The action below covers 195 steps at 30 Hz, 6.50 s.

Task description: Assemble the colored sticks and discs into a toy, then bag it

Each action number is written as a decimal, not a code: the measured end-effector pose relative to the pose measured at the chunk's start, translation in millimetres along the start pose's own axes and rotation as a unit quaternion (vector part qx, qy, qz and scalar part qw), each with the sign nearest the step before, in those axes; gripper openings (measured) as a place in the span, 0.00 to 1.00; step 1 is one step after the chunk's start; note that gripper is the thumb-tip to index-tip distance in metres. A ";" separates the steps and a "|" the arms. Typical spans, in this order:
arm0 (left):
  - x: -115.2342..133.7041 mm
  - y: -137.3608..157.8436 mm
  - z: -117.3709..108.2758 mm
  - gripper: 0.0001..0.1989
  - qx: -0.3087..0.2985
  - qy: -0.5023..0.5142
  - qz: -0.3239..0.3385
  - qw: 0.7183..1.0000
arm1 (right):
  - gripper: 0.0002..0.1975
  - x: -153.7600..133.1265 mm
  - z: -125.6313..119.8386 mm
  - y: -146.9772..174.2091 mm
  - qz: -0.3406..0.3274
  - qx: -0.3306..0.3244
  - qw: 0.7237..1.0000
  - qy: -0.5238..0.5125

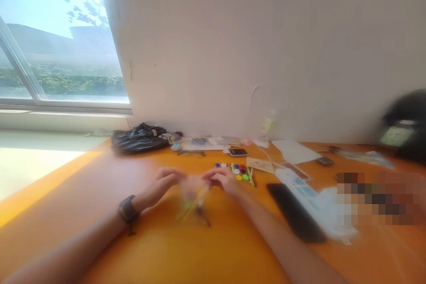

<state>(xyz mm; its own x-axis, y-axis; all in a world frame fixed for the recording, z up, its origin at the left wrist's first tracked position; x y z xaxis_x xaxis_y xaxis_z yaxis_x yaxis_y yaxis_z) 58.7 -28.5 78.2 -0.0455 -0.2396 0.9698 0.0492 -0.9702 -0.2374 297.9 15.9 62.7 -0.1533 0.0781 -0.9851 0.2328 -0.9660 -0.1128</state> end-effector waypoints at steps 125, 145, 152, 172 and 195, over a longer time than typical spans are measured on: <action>-18.3 -2.4 8.1 0.20 -0.054 -0.061 0.019 0.996 | 0.20 20.8 13.8 3.7 -0.072 0.007 0.990 0.119; -8.7 6.6 8.5 0.15 -0.039 -0.082 -0.029 0.995 | 0.10 17.5 15.9 6.3 -0.117 0.011 0.972 0.203; -15.9 4.8 13.7 0.25 -0.090 -0.122 0.001 0.988 | 0.16 24.3 24.4 14.1 -0.059 -0.049 0.981 0.176; -8.9 11.1 14.9 0.26 -0.074 -0.065 -0.053 0.994 | 0.22 16.2 10.8 3.7 -0.009 -0.049 0.987 0.152; -9.6 11.6 17.0 0.22 -0.059 -0.019 -0.114 0.992 | 0.06 -49.8 -92.5 -64.4 -0.046 0.282 0.957 -0.048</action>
<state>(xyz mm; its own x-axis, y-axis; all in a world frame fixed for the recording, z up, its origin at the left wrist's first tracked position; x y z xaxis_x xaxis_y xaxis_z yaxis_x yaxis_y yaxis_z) 76.6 -36.8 67.1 -0.0038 -0.0145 0.9999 -0.0752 -0.9971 -0.0147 379.4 97.1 106.9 -0.2415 0.1723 -0.9550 -0.3373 -0.9376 -0.0839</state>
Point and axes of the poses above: each hand's wrist, its own y-axis away from the middle knuckle, its own z-axis out of the palm, x = y × z, the point moved 3 cm from there along -y, towards the middle knuckle, and after that the axes turned 15 degrees about x, right-handed, at the moved point
